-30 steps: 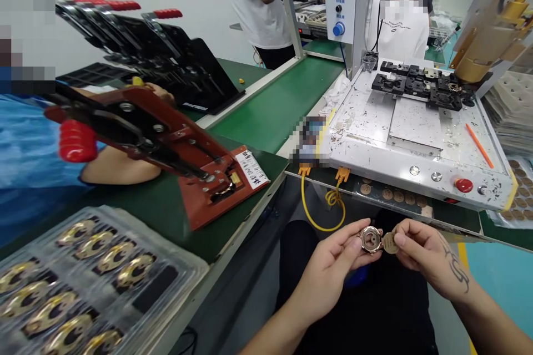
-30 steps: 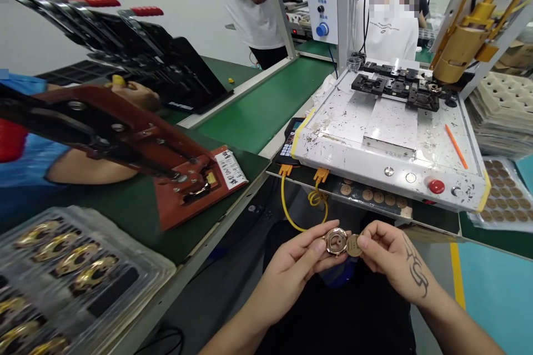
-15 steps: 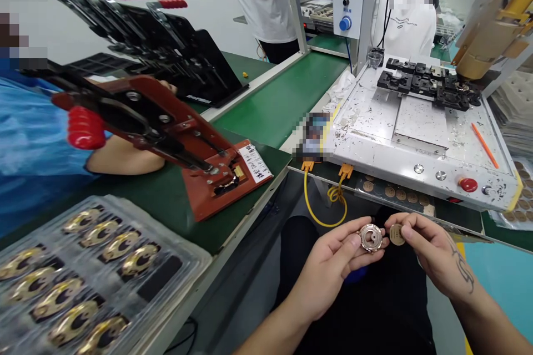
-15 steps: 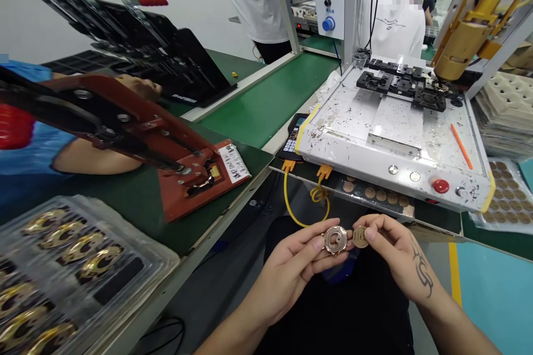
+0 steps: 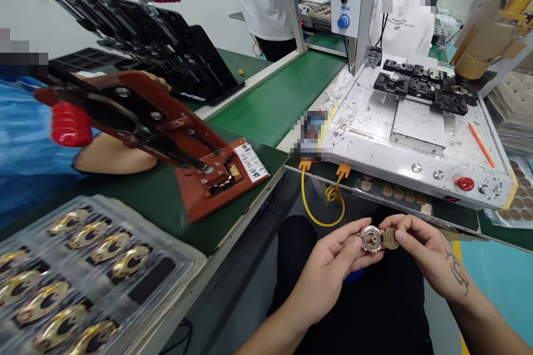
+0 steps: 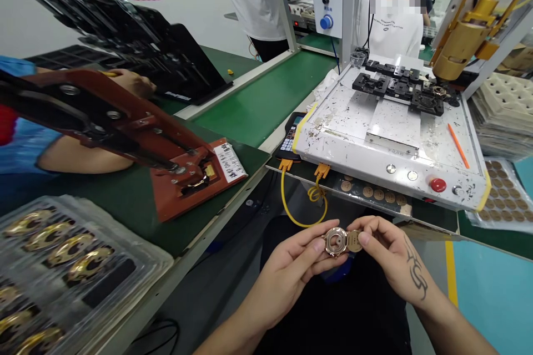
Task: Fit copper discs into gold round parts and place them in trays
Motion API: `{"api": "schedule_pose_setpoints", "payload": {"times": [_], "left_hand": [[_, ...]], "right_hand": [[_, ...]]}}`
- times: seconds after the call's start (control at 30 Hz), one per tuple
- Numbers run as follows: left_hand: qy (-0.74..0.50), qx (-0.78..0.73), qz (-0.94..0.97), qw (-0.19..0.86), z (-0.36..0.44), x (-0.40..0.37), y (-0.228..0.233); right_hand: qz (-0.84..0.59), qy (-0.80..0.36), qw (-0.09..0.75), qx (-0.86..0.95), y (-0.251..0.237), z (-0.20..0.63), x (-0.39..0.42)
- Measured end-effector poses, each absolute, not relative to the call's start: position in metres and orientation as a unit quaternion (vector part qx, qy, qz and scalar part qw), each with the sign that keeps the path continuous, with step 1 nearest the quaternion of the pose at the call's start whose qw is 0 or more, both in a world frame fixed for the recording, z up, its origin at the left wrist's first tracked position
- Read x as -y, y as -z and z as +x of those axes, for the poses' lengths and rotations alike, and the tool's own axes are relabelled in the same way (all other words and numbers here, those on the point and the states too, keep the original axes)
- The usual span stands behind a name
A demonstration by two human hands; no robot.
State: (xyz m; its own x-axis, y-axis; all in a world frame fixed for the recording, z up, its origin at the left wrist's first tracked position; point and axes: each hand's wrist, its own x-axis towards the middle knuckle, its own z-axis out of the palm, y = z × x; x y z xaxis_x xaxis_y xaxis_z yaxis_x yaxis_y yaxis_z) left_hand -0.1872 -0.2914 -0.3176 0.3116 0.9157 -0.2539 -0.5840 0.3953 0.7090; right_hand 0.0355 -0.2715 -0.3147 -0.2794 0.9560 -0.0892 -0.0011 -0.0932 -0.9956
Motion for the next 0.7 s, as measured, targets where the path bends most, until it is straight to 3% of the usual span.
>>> {"api": "schedule_pose_setpoints", "payload": {"times": [0.7], "left_hand": [[-0.474,-0.333,0.22,0.785,-0.186,0.294,0.306]], "right_hand": [[-0.433,-0.633,0.419,0.487,0.317,0.041,0.28]]}}
